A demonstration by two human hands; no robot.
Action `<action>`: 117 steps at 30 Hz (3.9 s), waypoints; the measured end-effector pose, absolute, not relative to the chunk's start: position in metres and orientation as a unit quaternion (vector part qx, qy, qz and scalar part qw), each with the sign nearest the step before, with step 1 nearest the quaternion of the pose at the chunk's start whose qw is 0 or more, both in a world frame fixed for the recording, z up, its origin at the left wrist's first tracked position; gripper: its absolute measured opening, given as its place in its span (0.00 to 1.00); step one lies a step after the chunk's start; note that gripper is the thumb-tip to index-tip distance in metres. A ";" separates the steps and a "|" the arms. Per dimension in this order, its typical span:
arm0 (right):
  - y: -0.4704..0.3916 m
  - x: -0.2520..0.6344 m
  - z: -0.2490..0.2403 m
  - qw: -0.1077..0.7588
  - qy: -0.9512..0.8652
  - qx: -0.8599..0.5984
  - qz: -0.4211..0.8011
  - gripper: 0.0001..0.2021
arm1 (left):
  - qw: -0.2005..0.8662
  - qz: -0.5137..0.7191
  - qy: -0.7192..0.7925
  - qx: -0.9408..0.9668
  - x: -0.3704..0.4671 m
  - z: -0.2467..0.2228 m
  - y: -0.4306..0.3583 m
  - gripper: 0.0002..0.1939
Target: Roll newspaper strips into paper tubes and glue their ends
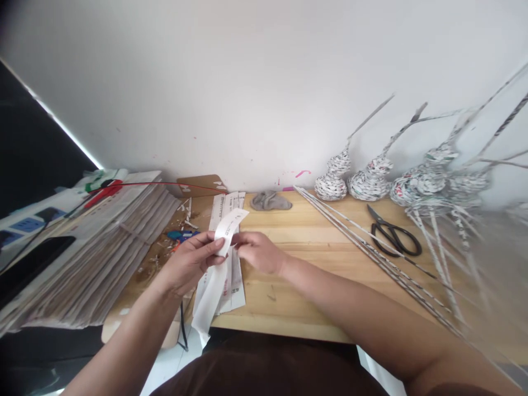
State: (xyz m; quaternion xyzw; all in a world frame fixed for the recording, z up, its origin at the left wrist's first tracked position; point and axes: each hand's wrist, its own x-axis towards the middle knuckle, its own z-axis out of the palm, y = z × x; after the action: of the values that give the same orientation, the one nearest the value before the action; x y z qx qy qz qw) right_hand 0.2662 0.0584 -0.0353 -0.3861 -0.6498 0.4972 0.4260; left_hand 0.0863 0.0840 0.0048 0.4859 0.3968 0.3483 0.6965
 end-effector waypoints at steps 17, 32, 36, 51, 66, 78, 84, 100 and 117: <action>0.094 0.310 -0.037 0.536 -0.517 -0.537 0.397 0.25 | 0.771 0.268 0.327 0.475 0.157 -0.008 0.120 0.15; 0.135 0.344 -0.072 0.275 -0.620 -0.732 0.064 0.27 | 0.794 0.230 0.286 0.485 0.166 -0.024 0.144 0.14; 0.153 0.340 -0.067 0.204 -0.618 -0.759 0.039 0.13 | 0.791 0.233 0.300 0.479 0.165 -0.037 0.142 0.13; 0.139 0.344 -0.050 0.284 -0.586 -0.758 0.030 0.23 | 0.759 0.278 0.341 0.479 0.165 -0.042 0.147 0.13; 0.107 0.349 -0.058 0.336 -0.694 -0.637 0.016 0.14 | 0.751 0.273 0.345 0.492 0.165 -0.047 0.147 0.13; 0.096 0.340 -0.046 0.520 -0.466 -0.525 0.487 0.20 | 0.736 0.264 0.348 0.517 0.166 -0.047 0.145 0.17; 0.092 0.334 -0.045 0.507 -0.503 -0.460 0.528 0.18 | 0.724 0.271 0.346 0.532 0.166 -0.044 0.144 0.18; 0.091 0.328 -0.044 0.536 -0.466 -0.483 0.512 0.16 | 0.629 0.295 0.377 0.613 0.165 -0.043 0.142 0.20; 0.091 0.324 -0.043 0.577 -0.364 -0.505 0.528 0.12 | 0.624 0.299 0.364 0.624 0.166 -0.042 0.137 0.20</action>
State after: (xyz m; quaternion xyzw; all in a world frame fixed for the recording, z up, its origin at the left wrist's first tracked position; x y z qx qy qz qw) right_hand 0.3237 0.0912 -0.0430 -0.5049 -0.3644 0.5283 0.5773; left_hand 0.1660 0.1371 -0.0419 0.6237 0.3636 0.2988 0.6241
